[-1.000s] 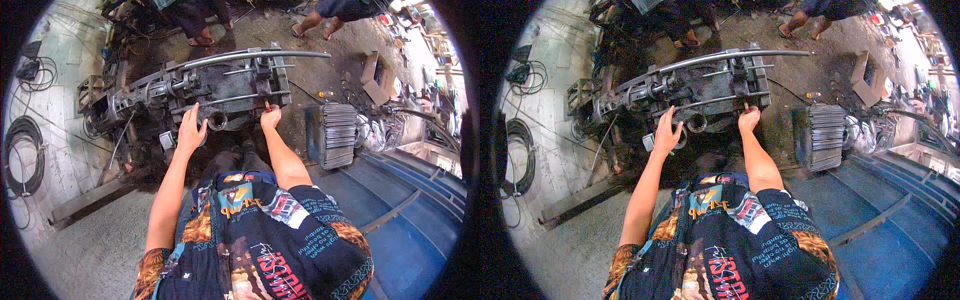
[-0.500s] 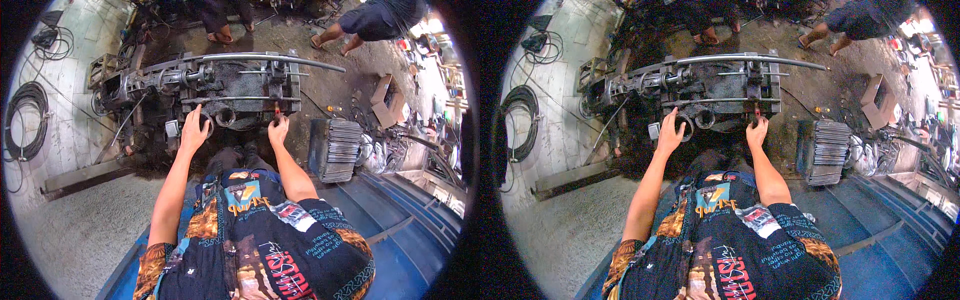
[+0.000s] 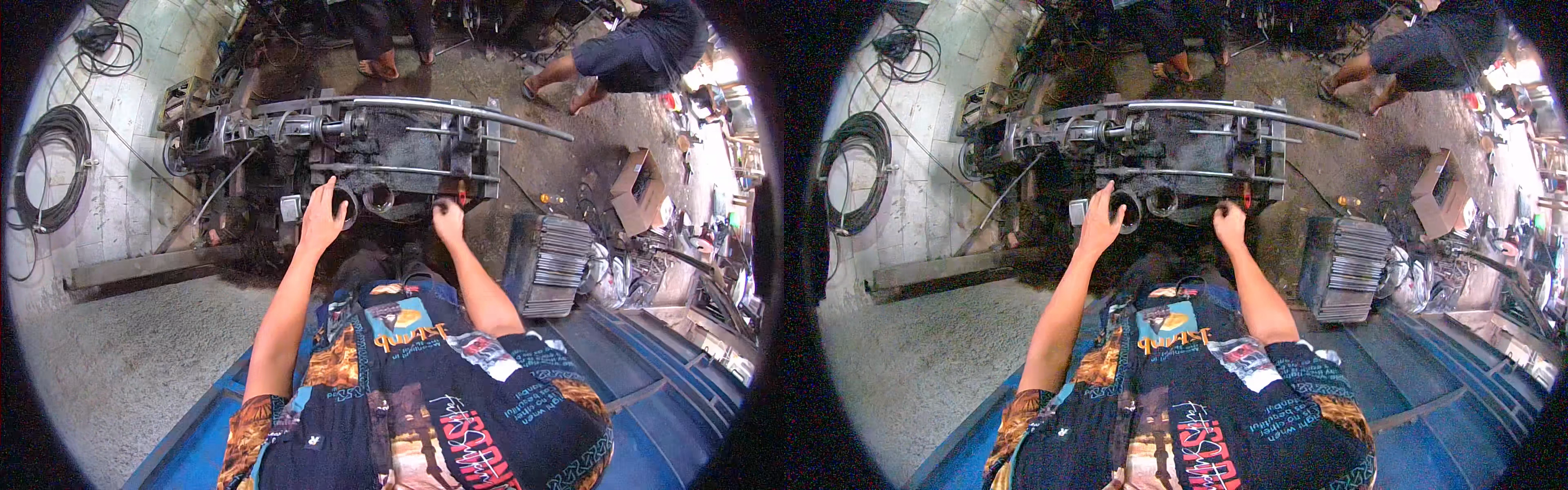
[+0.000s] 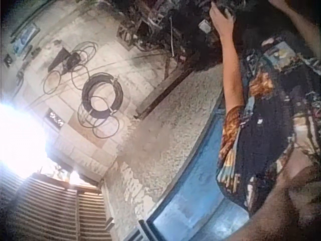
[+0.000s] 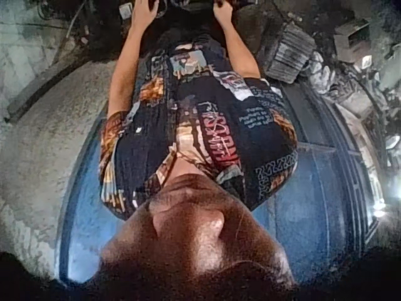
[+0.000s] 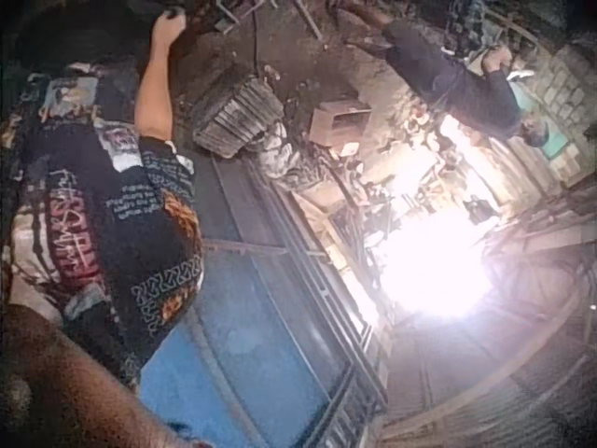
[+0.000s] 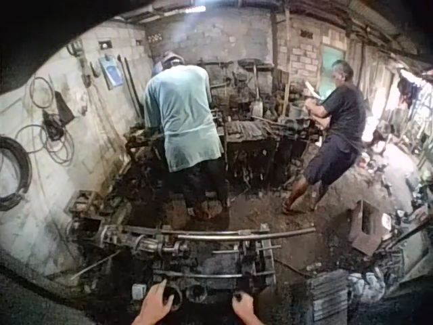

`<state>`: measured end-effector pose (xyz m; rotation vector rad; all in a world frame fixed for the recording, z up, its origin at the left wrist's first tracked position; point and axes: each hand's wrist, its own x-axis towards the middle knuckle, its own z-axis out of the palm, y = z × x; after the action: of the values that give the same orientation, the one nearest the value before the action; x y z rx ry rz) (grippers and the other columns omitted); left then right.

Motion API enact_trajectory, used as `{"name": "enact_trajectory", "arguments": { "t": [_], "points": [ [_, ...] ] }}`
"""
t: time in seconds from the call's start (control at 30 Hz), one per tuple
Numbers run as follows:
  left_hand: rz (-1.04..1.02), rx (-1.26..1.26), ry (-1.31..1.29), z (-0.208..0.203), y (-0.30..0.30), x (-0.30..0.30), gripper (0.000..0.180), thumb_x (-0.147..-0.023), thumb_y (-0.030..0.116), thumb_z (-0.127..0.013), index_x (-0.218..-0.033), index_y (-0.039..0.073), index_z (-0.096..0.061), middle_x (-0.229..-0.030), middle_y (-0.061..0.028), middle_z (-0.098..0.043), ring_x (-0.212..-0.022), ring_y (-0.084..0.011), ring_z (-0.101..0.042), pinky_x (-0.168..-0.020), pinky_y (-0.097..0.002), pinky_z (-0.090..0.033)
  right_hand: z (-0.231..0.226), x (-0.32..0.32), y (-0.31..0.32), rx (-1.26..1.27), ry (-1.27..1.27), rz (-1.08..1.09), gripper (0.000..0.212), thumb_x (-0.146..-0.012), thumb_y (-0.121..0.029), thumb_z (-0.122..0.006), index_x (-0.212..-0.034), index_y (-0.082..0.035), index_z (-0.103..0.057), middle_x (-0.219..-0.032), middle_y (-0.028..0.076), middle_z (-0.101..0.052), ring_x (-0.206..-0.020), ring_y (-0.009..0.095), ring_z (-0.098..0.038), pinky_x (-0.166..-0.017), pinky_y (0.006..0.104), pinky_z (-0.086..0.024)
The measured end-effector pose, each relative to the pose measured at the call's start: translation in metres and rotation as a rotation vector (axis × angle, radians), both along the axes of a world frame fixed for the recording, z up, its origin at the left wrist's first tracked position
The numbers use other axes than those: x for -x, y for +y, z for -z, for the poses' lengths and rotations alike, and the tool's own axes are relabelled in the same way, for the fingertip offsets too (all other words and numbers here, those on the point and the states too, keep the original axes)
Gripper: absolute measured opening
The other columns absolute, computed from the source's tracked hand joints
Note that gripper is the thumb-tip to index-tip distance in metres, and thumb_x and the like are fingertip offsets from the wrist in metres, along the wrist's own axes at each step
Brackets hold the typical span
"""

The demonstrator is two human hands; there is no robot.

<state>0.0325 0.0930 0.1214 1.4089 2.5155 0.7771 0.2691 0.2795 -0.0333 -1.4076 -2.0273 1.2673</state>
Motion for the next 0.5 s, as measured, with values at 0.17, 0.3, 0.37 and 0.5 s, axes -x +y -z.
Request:
{"name": "enact_trajectory", "arguments": {
  "t": [0.17, 0.3, 0.37, 0.5],
  "points": [
    [-0.008, -0.037, 0.019, -0.020, 0.013, 0.014, 0.057, -0.086, 0.015, -0.066, -0.136, -0.001, -0.043, -0.118, -0.0225, -0.055, -0.110, -0.0389, -0.053, -0.095, -0.0434, -0.045, -0.056, 0.032, -0.031, 0.036, 0.060, -0.202, 0.020, -0.086, -0.013, -0.061, -0.098, 0.002, -0.067, -0.091, 0.021, -0.069, -0.084, 0.032, -0.068, -0.077, 0.0390, -0.053],
    [0.025, -0.108, 0.067, -0.051, 0.030, 0.035, 0.056, -0.084, 0.014, -0.067, -0.134, -0.002, -0.046, -0.118, -0.0215, -0.056, -0.110, -0.0375, -0.054, -0.096, -0.0424, -0.045, -0.119, 0.087, -0.033, -0.149, 0.013, -0.344, 0.021, -0.085, -0.014, -0.060, -0.097, 0.003, -0.066, -0.098, 0.022, -0.066, -0.094, 0.038, -0.064, -0.084, 0.0436, -0.050],
    [0.074, -0.143, 0.122, -0.060, 0.034, 0.049, 0.055, -0.084, 0.015, -0.068, -0.132, -0.002, -0.047, -0.118, -0.0215, -0.056, -0.111, -0.0372, -0.054, -0.097, -0.0420, -0.045, -0.146, 0.116, -0.036, -0.343, -0.073, -0.352, 0.024, -0.086, -0.018, -0.058, -0.097, 0.003, -0.064, -0.095, 0.021, -0.065, -0.091, 0.039, -0.064, -0.081, 0.0471, -0.052],
    [0.118, -0.101, 0.192, -0.075, 0.036, 0.083, 0.055, -0.085, 0.022, -0.065, -0.132, -0.001, -0.049, -0.118, -0.0193, -0.058, -0.113, -0.0334, -0.055, -0.096, -0.0418, -0.045, -0.180, 0.171, -0.038, -0.407, -0.126, -0.382, 0.028, -0.086, -0.020, -0.058, -0.103, 0.002, -0.064, -0.097, 0.021, -0.064, -0.089, 0.040, -0.065, -0.079, 0.0472, -0.054]
  ]
}}
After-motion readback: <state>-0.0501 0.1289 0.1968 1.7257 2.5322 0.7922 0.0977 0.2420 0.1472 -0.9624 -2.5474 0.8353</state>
